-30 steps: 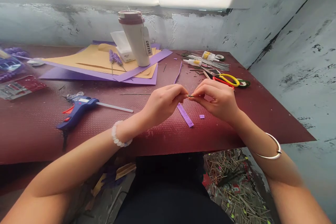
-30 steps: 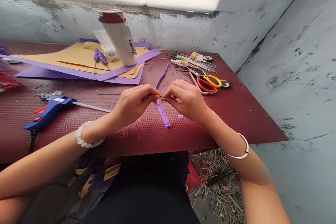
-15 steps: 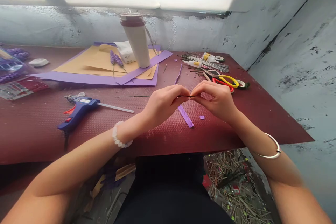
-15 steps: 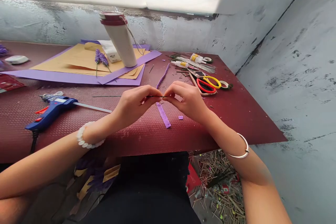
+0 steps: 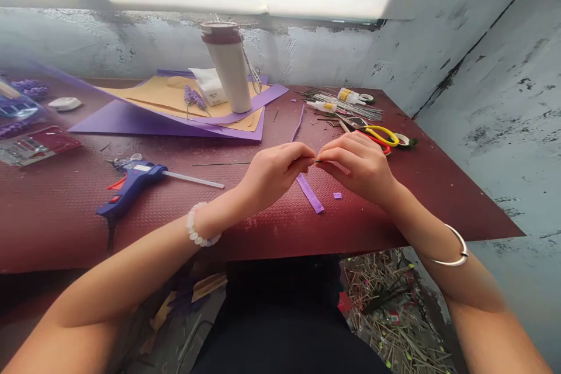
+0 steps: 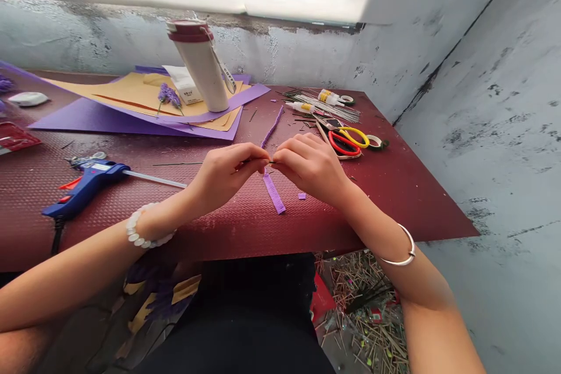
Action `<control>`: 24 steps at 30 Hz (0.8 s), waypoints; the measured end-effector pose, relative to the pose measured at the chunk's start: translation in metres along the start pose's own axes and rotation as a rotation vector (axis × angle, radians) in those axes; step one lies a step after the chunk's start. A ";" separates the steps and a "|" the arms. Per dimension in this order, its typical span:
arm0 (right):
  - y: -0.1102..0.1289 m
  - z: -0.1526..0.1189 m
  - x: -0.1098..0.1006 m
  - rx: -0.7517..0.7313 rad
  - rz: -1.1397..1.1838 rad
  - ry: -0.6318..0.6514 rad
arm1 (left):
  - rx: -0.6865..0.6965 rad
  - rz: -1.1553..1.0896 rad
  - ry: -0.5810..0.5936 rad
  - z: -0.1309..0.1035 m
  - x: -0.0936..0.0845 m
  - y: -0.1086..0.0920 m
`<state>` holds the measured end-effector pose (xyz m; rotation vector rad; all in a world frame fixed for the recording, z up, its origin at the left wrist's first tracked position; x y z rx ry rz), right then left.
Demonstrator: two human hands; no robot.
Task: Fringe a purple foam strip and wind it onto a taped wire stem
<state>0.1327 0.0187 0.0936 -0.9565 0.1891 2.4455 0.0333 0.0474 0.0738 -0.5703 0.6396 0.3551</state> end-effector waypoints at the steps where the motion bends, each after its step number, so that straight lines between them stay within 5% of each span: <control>1: 0.001 0.000 -0.001 0.000 0.008 -0.006 | -0.006 -0.015 -0.004 0.000 -0.001 0.000; 13: -0.001 -0.001 0.001 0.043 -0.008 0.009 | -0.058 -0.024 0.055 0.002 0.003 0.004; 18: -0.001 0.000 -0.003 0.029 -0.051 -0.035 | 0.026 -0.010 0.068 0.006 0.003 0.000; 24: -0.003 0.001 0.003 0.001 -0.039 0.045 | 0.008 -0.005 0.083 0.007 0.006 0.006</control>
Point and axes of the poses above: each hand's wrist, its own z-axis towards the middle knuckle, its own x-axis out of the palm, y = z × x, the point moved 10 cm from there along z, towards the middle knuckle, and after that the axes turned 3 degrees about z, right-handed, at the moved point
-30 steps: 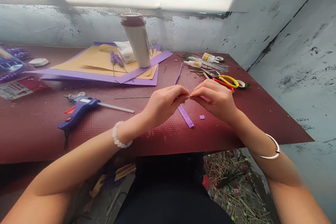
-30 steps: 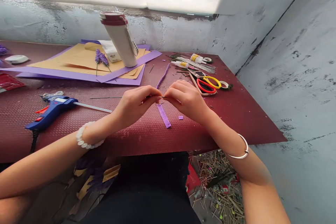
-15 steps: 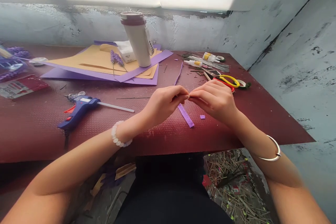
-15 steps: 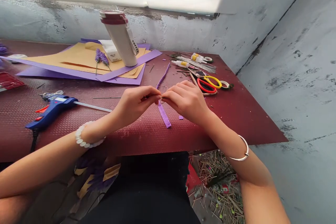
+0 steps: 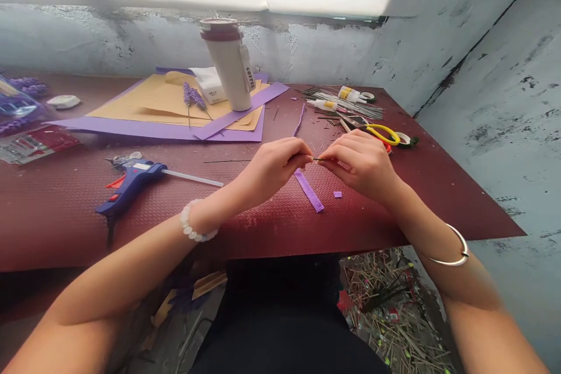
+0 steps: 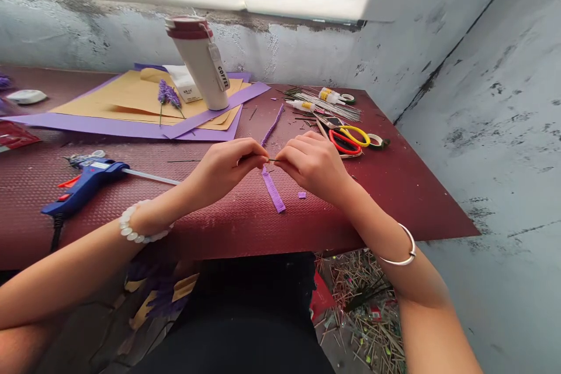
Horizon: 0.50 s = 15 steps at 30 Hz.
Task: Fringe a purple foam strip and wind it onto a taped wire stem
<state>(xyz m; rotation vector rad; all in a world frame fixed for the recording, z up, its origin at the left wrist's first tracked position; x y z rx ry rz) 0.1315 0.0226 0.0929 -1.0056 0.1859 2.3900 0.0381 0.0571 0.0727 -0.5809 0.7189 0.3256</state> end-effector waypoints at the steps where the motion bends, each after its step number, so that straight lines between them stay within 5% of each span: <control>1: 0.001 0.000 0.000 -0.016 0.003 0.008 | -0.014 0.005 0.002 0.000 0.001 0.001; 4: -0.003 -0.001 0.005 0.022 0.040 0.053 | -0.032 0.020 0.005 -0.001 0.002 0.002; 15: -0.042 -0.014 0.028 0.582 0.519 0.143 | 0.038 0.124 -0.062 -0.004 0.000 -0.001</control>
Point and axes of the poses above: each hand's wrist, its own z-axis towards the middle knuckle, its own x-axis out of the palm, y = z × x, the point moved 10 cm from there along z, towards the middle knuckle, and after that the axes turned 3 degrees about z, right-handed, at the moved point
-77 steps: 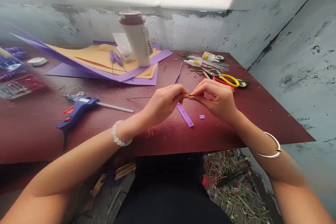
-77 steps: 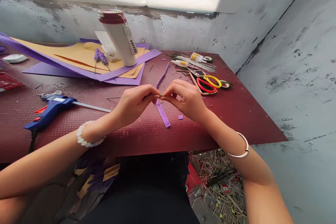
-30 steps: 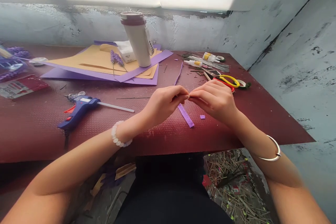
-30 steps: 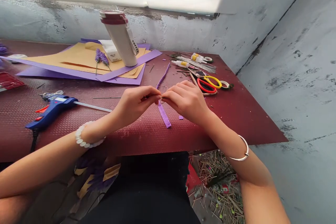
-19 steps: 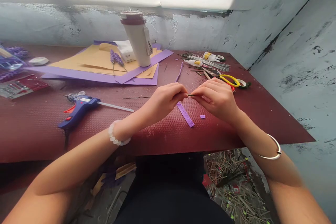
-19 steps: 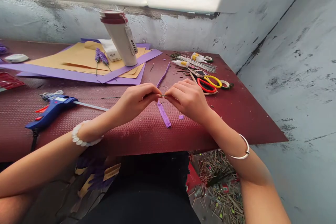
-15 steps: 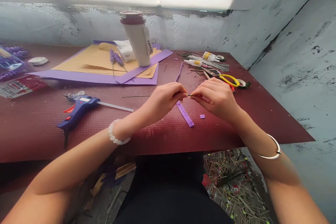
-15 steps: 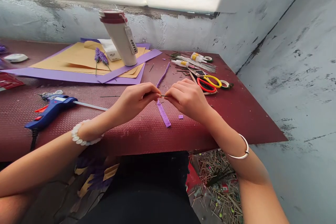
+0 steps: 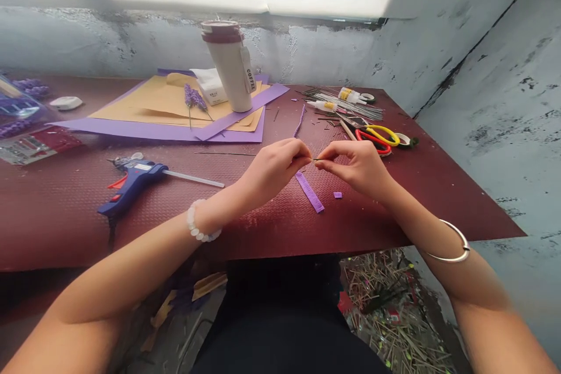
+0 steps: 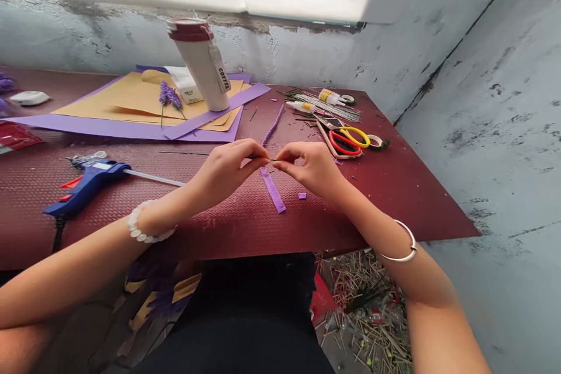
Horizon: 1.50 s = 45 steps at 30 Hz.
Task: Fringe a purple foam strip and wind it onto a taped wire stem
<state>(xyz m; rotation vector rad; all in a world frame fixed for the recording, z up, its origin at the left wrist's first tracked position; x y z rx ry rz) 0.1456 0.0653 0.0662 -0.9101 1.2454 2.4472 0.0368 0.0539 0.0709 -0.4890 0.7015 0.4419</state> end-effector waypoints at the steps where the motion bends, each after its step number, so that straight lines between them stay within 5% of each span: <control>1: -0.002 0.000 0.000 0.030 0.035 0.004 | 0.018 0.017 -0.016 0.000 -0.001 -0.001; 13: -0.024 -0.002 0.020 0.341 0.561 0.144 | 0.450 0.439 -0.107 -0.007 -0.007 -0.041; 18: -0.028 -0.002 0.023 0.338 0.652 0.114 | 0.398 0.406 -0.100 -0.006 -0.004 -0.034; 24: -0.010 0.003 0.005 0.123 0.288 0.036 | 0.128 0.060 0.011 0.002 0.000 -0.007; 32: 0.012 0.000 0.003 -0.154 -0.026 0.040 | 0.045 0.012 0.157 0.004 0.008 0.002; 45: -0.019 0.001 0.010 0.225 0.409 0.075 | 0.303 0.314 -0.101 -0.003 -0.009 -0.025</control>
Point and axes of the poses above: each hand's wrist, its own z-axis towards the middle knuckle, its own x-axis out of the palm, y = z × x, the point moved 10 cm from there along z, towards the middle knuckle, and after that the axes turned 3 degrees about z, right-handed, at the moved point
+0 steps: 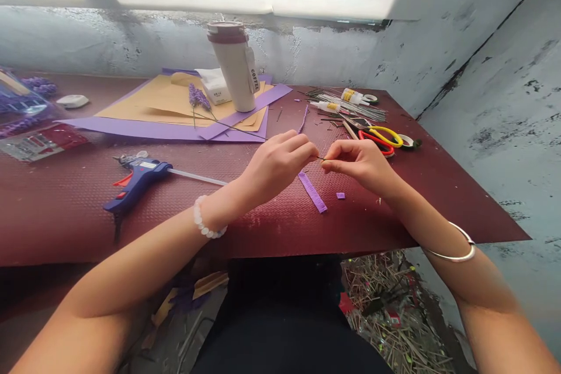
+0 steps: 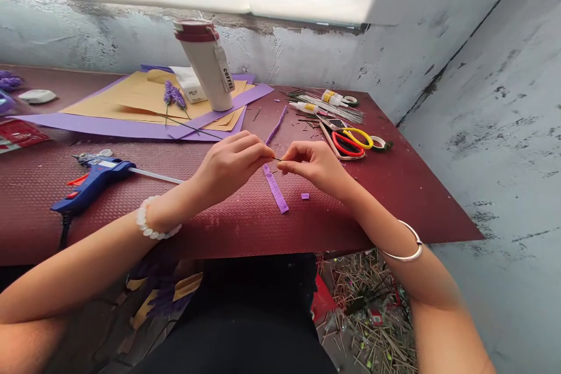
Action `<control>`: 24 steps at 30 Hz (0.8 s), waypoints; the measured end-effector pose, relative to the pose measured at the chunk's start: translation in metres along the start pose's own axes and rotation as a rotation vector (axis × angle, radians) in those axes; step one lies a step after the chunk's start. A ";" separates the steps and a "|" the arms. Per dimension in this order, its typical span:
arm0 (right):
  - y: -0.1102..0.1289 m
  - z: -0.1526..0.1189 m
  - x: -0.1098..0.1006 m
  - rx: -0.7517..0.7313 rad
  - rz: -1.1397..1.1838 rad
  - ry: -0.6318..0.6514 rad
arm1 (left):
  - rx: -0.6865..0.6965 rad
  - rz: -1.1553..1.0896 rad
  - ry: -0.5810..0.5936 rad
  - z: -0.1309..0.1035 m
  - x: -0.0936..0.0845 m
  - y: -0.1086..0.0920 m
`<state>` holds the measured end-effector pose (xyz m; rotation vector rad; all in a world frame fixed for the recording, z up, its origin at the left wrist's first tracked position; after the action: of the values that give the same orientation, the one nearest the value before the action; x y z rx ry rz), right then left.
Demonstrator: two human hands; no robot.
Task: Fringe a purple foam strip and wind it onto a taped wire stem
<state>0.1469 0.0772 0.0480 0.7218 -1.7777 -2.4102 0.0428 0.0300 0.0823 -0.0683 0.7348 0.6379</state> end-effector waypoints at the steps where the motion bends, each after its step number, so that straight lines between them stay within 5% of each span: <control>1: -0.003 0.000 0.002 0.036 0.056 0.008 | 0.021 0.023 -0.004 0.000 -0.001 -0.002; 13: -0.035 -0.001 0.031 0.345 0.631 0.150 | 0.132 0.095 0.055 -0.003 -0.002 -0.010; 18: -0.026 0.000 0.022 0.243 0.477 0.091 | 0.173 0.198 0.021 -0.004 -0.003 -0.018; 24: 0.002 0.001 0.001 -0.022 0.092 -0.068 | 0.067 0.187 -0.018 -0.001 -0.004 -0.010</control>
<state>0.1453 0.0777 0.0497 0.5493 -1.7644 -2.4170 0.0455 0.0195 0.0820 0.0684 0.7502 0.7903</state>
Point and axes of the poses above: each hand's wrist, its own z-axis towards the middle knuckle, its own x-axis out of the palm, y = z × x, the point moved 10 cm from there along z, towards the middle knuckle, and after that the axes turned 3 degrees about z, right-handed, at the moved point
